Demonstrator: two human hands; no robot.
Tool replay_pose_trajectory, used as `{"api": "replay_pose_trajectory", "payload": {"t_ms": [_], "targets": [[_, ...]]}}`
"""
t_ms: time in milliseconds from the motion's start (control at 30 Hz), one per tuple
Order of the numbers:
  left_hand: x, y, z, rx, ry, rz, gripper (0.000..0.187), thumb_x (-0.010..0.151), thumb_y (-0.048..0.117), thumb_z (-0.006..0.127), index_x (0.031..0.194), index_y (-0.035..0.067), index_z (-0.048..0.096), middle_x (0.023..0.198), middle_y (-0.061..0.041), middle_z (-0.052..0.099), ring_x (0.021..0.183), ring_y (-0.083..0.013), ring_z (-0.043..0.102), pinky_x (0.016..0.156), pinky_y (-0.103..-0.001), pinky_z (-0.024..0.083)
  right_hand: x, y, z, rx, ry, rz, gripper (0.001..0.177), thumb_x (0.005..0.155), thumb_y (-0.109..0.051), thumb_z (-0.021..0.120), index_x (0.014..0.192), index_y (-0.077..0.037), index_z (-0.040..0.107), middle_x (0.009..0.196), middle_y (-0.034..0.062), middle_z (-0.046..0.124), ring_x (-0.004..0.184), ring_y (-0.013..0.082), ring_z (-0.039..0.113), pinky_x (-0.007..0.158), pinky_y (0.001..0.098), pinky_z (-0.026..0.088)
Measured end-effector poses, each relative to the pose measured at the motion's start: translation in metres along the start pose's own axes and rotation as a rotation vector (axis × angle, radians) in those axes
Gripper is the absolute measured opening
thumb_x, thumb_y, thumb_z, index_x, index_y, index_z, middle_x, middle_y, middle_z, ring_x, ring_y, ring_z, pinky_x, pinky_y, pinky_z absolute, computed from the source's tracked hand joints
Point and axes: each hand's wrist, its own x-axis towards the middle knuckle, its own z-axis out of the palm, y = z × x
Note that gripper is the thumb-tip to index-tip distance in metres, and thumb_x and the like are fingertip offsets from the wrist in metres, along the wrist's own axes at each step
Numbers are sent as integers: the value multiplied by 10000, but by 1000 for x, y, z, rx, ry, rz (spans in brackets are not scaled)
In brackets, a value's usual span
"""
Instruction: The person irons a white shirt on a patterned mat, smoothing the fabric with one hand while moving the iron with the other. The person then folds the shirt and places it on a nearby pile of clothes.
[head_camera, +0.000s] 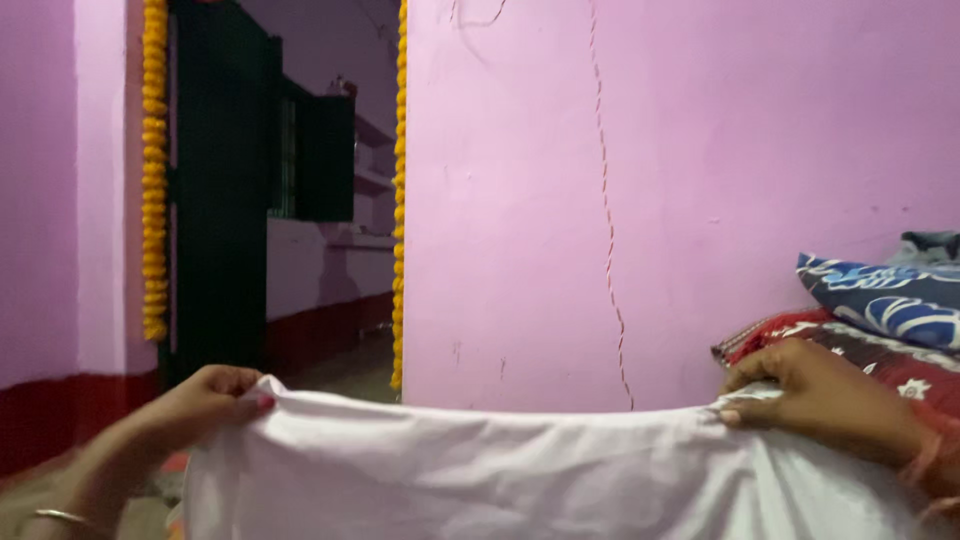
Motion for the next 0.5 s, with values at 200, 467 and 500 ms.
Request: {"api": "replay_pose_trajectory", "payload": {"t_ms": [200, 467, 500], "targets": [[-4, -40, -21, 30, -422, -184, 192, 856, 64, 790, 1044, 26, 787, 877, -111, 799, 776, -173, 698, 765, -333, 557, 2, 55, 0, 172, -608, -138, 297, 796, -288, 873, 920, -19, 891, 807, 77, 840, 761, 141, 735, 701, 310, 578], [43, -96, 28, 282, -424, -59, 183, 862, 182, 775, 963, 31, 784, 851, -101, 756, 808, -227, 663, 789, -381, 571, 18, 101, 87, 36, -579, 371, 377, 752, -350, 914, 784, 19, 845, 750, 118, 817, 689, 187, 722, 680, 360, 552], [54, -113, 46, 397, -383, -20, 206, 877, 218, 762, 995, 50, 781, 895, -107, 753, 848, -241, 671, 816, -386, 570, 18, 105, 109, 9, -604, 296, 376, 753, -366, 900, 784, 5, 846, 745, 112, 817, 682, 179, 712, 675, 358, 556]]}}
